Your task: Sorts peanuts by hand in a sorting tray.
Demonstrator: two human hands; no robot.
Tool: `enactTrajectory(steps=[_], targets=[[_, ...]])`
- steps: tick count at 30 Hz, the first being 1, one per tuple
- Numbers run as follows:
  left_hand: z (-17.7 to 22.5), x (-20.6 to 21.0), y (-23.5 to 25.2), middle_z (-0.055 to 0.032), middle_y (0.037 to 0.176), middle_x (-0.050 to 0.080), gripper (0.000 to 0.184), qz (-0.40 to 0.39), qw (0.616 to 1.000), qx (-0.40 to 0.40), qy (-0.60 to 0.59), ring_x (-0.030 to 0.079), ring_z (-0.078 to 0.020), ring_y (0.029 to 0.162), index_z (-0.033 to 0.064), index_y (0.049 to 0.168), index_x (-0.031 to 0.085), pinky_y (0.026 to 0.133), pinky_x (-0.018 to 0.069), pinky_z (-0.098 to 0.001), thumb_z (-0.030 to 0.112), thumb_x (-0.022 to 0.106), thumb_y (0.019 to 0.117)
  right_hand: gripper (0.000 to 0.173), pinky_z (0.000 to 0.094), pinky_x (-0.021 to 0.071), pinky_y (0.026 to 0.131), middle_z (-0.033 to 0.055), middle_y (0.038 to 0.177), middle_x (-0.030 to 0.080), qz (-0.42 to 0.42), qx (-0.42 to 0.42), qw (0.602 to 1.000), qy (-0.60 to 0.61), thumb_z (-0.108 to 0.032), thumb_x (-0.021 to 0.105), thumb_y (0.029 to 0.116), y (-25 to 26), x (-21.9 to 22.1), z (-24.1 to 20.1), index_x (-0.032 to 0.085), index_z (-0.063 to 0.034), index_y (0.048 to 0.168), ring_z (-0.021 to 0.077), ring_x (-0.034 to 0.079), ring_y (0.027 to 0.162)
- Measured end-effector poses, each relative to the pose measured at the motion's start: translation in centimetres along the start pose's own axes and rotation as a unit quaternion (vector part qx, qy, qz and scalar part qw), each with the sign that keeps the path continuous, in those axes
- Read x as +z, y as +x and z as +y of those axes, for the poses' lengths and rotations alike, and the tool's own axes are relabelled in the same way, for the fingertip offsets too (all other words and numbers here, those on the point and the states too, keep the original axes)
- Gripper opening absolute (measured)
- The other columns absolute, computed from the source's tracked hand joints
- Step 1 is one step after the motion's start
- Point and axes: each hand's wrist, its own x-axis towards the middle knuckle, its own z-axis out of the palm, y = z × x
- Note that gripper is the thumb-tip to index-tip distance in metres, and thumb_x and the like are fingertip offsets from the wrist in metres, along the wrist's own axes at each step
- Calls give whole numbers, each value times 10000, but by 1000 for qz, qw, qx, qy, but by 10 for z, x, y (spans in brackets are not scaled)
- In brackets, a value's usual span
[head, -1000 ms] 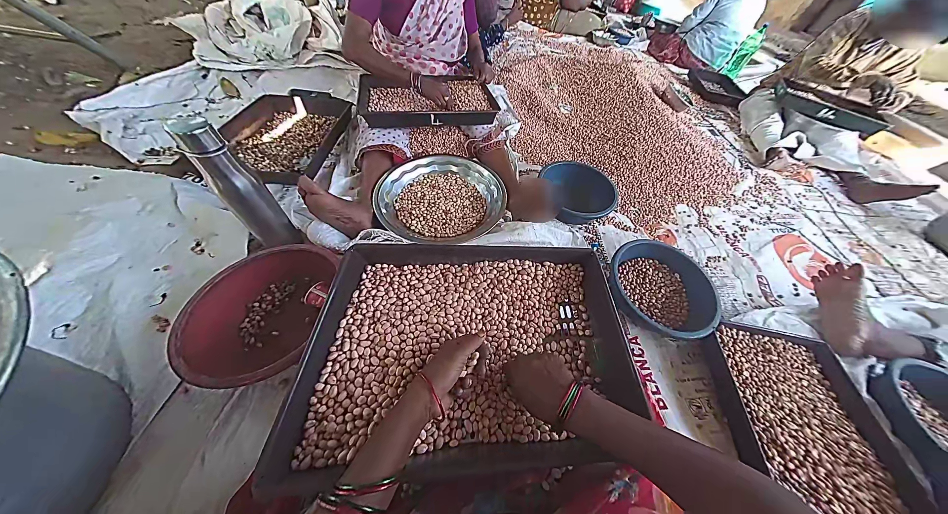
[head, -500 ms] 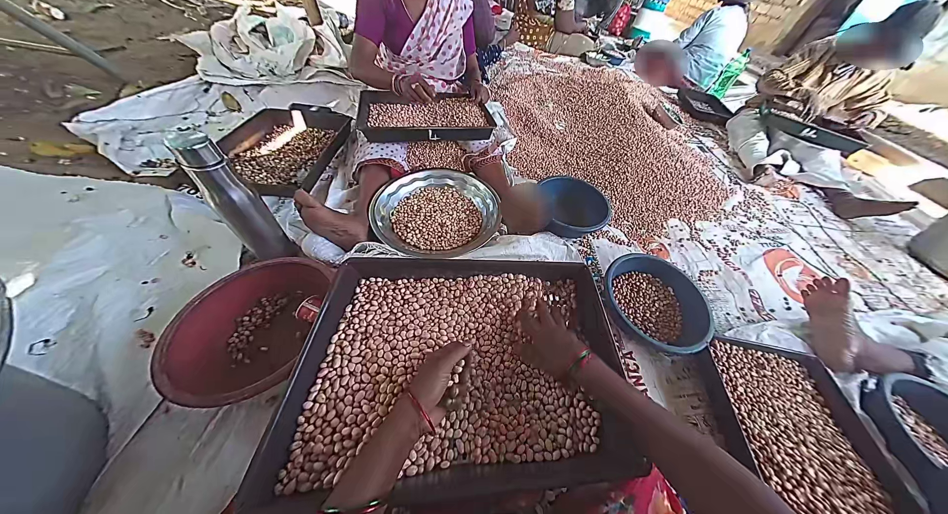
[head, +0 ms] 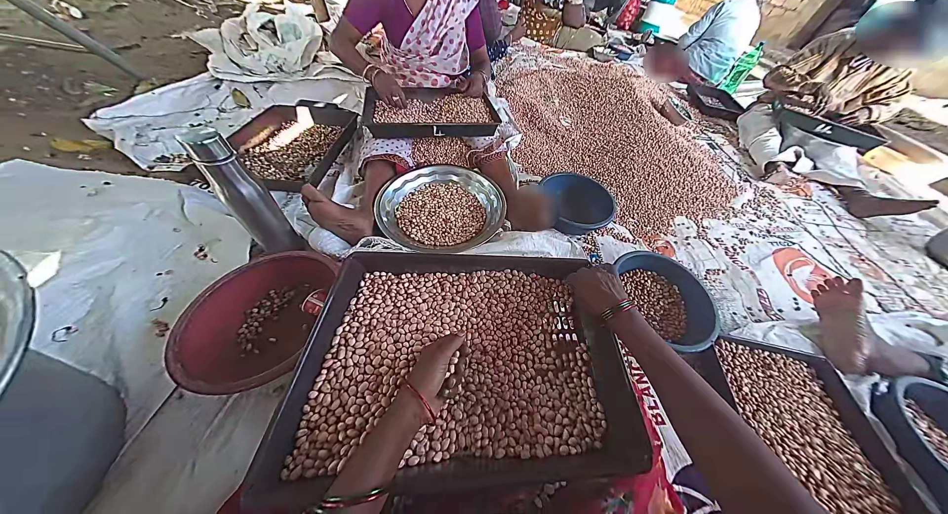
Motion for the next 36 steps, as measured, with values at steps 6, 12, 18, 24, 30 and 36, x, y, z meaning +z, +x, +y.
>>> enactTrajectory(steps=[6,12,18,24,30,36], targets=[[0,0,0,51,552,412,334,-12,1000,-3,3,310,-13,374,105,858,512,359,249,-145,245,371,1127,340,642,311,1120,277,1388,586,-91,-18,987,-129,17,408,1052,15,2,-8,611,65,1321,480,486,1346],[0,-1,-1,51,552,407,326,-24,1000,1,-5,303,-12,372,103,874,508,357,248,-145,247,365,1129,380,688,167,1191,277,1498,497,-136,12,983,-126,8,434,1057,23,4,-22,540,48,1420,484,405,1427],[1,0,0,42,570,437,385,-64,997,-45,-2,318,-19,386,112,911,532,370,253,-154,347,322,1131,364,609,211,1202,249,1379,607,-23,-52,997,49,-139,436,1079,-17,-17,-49,603,32,1354,407,520,1354],[3,-4,0,35,546,484,534,-91,993,-59,-47,326,-15,366,116,896,540,353,261,-153,456,197,1124,380,580,436,1066,266,1361,606,-82,-248,959,108,-132,416,1098,-40,-21,-105,579,20,1405,425,581,1282],[6,0,-2,38,552,434,407,-27,997,-30,-72,313,-20,376,109,873,521,361,247,-157,352,319,1130,368,612,460,1020,273,1373,587,-135,-201,969,40,-147,389,1110,-23,18,-132,583,46,1356,449,574,1283],[7,-3,-2,40,577,443,380,8,996,7,-85,338,-29,404,106,884,525,381,268,-162,322,333,1133,332,609,478,989,279,1353,600,-102,-199,974,32,-82,430,1078,-23,34,-144,594,46,1337,466,603,1229]])
